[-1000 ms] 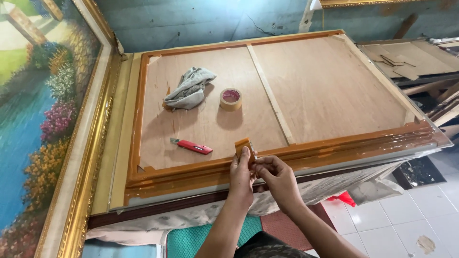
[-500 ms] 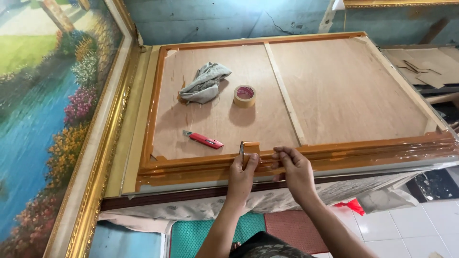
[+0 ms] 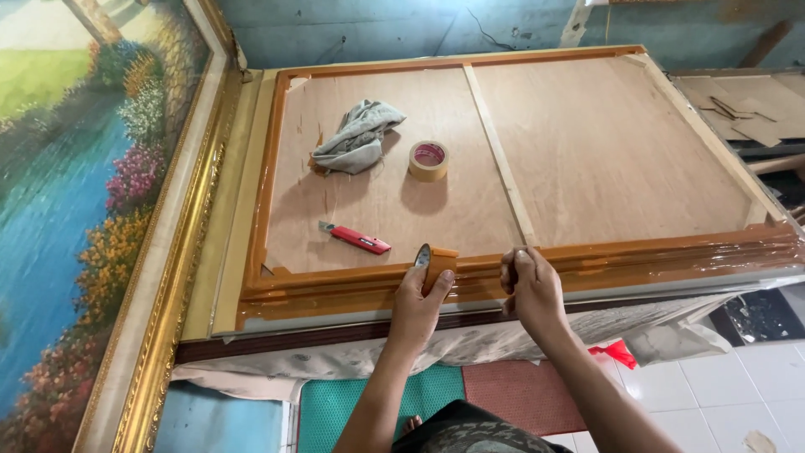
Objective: Applying adhesive fringe to the edges of a large picture frame and wiping the surface clean.
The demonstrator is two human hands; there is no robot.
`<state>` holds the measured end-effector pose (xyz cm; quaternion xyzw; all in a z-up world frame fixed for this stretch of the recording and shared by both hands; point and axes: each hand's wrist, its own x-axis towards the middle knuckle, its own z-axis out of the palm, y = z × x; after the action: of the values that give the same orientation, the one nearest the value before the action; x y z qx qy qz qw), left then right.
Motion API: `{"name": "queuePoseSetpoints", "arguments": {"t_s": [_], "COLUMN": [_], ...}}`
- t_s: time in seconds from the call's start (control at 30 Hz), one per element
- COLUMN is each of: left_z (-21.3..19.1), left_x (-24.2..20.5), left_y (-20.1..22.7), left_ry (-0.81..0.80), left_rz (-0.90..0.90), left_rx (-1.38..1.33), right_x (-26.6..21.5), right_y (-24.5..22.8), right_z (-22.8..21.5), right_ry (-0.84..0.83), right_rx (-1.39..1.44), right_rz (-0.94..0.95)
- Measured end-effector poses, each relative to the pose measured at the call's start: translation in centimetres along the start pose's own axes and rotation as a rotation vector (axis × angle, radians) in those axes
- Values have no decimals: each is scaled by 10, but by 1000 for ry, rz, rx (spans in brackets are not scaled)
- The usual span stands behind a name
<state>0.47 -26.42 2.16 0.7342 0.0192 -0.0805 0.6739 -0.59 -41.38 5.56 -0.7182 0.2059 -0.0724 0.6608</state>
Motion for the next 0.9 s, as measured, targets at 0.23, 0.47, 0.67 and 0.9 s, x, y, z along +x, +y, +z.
{"name": "queuePoseSetpoints", "arguments": {"t_s": [0.23, 0.47, 0.67, 0.9], "left_z": [3, 3, 0, -2], "left_x": [-1, 1, -1, 3], "left_y": [8, 16, 19, 1], "left_ry": [-48, -62, -60, -20], "left_rz": [1, -39, -29, -32], "left_rx": [-49, 0, 11, 28], "right_x": [12, 8, -5, -14], "right_y": [23, 20, 4, 5], "right_z": [-5, -3, 3, -1], "right_ry": [-67, -155, -241, -265], "right_rx": [-128, -314, -288, -457], "right_rz": [20, 16, 27, 16]}}
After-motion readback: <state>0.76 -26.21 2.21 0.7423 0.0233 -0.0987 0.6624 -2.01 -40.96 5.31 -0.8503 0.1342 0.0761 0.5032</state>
